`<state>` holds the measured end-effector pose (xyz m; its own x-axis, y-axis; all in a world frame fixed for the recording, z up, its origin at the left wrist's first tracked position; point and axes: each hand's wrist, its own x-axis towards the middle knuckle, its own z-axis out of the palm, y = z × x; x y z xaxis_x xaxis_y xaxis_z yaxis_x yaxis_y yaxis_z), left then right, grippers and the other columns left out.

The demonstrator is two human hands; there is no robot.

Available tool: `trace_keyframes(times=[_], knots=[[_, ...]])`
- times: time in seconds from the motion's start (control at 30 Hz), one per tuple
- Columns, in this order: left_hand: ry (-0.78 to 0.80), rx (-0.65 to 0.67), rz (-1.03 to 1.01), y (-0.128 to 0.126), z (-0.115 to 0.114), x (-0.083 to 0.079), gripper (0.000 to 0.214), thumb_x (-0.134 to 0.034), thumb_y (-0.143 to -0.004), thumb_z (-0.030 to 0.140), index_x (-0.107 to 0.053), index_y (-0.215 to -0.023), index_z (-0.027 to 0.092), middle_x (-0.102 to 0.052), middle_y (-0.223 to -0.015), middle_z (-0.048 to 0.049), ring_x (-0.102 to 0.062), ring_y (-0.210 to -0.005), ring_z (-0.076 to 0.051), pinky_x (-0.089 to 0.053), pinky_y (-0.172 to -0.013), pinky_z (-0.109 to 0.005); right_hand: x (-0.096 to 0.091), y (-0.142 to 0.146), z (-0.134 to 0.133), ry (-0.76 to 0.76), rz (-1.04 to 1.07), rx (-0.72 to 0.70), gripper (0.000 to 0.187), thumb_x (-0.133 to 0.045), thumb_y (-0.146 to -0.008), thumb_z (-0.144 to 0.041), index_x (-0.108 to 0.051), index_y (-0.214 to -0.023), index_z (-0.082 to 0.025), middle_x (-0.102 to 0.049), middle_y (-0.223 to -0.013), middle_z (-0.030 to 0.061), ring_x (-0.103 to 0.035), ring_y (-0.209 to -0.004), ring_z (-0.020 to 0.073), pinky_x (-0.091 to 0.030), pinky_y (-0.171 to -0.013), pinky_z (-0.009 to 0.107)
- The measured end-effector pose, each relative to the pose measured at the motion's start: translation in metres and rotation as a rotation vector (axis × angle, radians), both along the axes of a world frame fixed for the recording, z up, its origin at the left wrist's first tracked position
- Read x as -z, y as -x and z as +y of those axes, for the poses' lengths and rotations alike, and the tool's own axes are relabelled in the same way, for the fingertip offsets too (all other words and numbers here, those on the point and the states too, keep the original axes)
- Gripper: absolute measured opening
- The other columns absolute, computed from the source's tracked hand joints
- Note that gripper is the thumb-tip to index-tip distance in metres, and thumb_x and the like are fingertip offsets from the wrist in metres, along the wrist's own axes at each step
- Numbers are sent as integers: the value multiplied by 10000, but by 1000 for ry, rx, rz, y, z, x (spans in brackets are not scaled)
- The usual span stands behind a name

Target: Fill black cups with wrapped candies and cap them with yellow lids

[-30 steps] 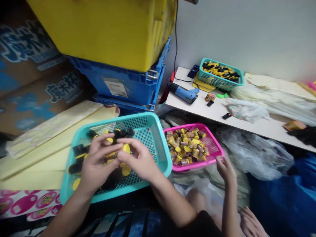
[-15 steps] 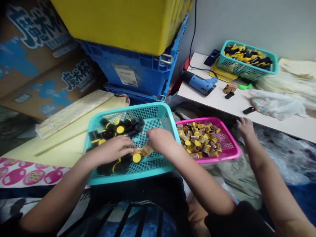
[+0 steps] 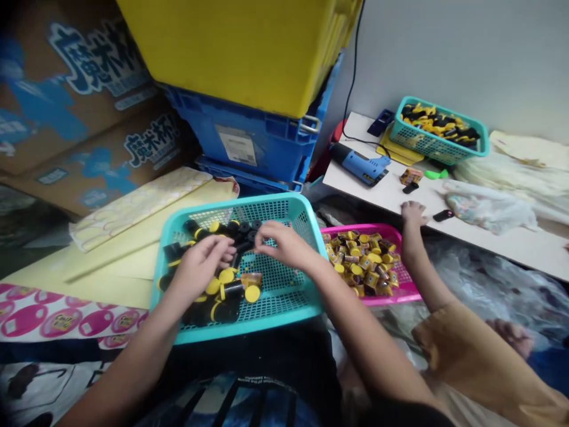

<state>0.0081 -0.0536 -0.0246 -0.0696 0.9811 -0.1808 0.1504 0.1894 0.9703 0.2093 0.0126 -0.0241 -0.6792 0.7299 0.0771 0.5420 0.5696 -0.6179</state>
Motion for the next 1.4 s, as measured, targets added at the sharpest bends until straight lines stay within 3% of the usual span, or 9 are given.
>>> trace_keyframes(times=[0.1,0.2,0.4,0.57,0.8,0.9,1.03,1.2,1.4], knots=[[170,60,-462,-7,-4,-10,342,-607,-807,423,-601,-1059,193,-684,-823,-40,-659,-736,-172,-550,-660,-313,-19,-4,-16,-82,463,-70,107,-635,-836,-257,-604,-741,-217,-548,-1080,47,-515,-1059,205,-417,-943,398],[178,127,-670,-11,-7,-16,394,-736,-715,294,-586,-1067,198,-659,-737,16,-637,-624,-112,-536,-586,-224,-23,-5,-30,-62,524,-49,73,-644,-826,-231,-615,-759,-237,-517,-1119,38,-487,-1101,210,-375,-982,413],[-96,-117,-430,-13,-8,-10,349,-740,-706,225,-597,-1022,186,-651,-691,39,-617,-620,-81,-520,-603,-175,-14,7,-40,355,644,184,320,-462,-926,-391,-523,-1215,-267,-550,-1200,69,-532,-1076,210,-455,-865,365],[-162,-122,-285,-14,-9,-8,323,-696,-746,239,-594,-1047,185,-658,-724,27,-625,-660,-90,-523,-658,-200,-15,21,-40,506,576,323,265,-646,-798,-441,-615,-804,-178,-619,-798,22,-580,-774,170,-466,-759,328],[-100,165,-101,9,-2,-35,508,-699,-726,200,-543,-1210,212,-656,-691,33,-626,-646,-112,-506,-623,-218,-35,24,-34,419,357,159,137,-664,-783,-329,-652,-781,-192,-621,-868,25,-568,-851,174,-434,-812,339],[-106,126,-183,12,2,-39,505,-712,-726,278,-544,-1196,197,-668,-748,15,-637,-674,-126,-520,-647,-245,-31,32,-34,575,535,220,202,-688,-759,-344,-605,-666,-184,-609,-764,2,-566,-778,158,-428,-815,347],[-78,84,-316,5,3,-29,571,-771,-664,297,-544,-1178,196,-694,-837,-14,-668,-793,-165,-535,-751,-298,-16,42,-38,816,843,304,189,-740,-718,-354,-634,-754,-202,-650,-796,-10,-589,-802,149,-429,-854,344],[-55,70,-301,3,1,-28,577,-746,-671,223,-535,-1208,203,-681,-720,15,-667,-716,-151,-538,-720,-290,-15,46,-38,804,855,245,197,-670,-789,-391,-644,-798,-196,-631,-827,4,-558,-746,130,-439,-752,303],[-87,55,-418,0,2,-23,499,-751,-672,202,-557,-1132,199,-684,-839,-8,-665,-802,-144,-535,-761,-269,-20,52,-31,784,881,293,265,-674,-756,-425,-545,-720,-197,-568,-768,0,-517,-703,131,-441,-682,285]])
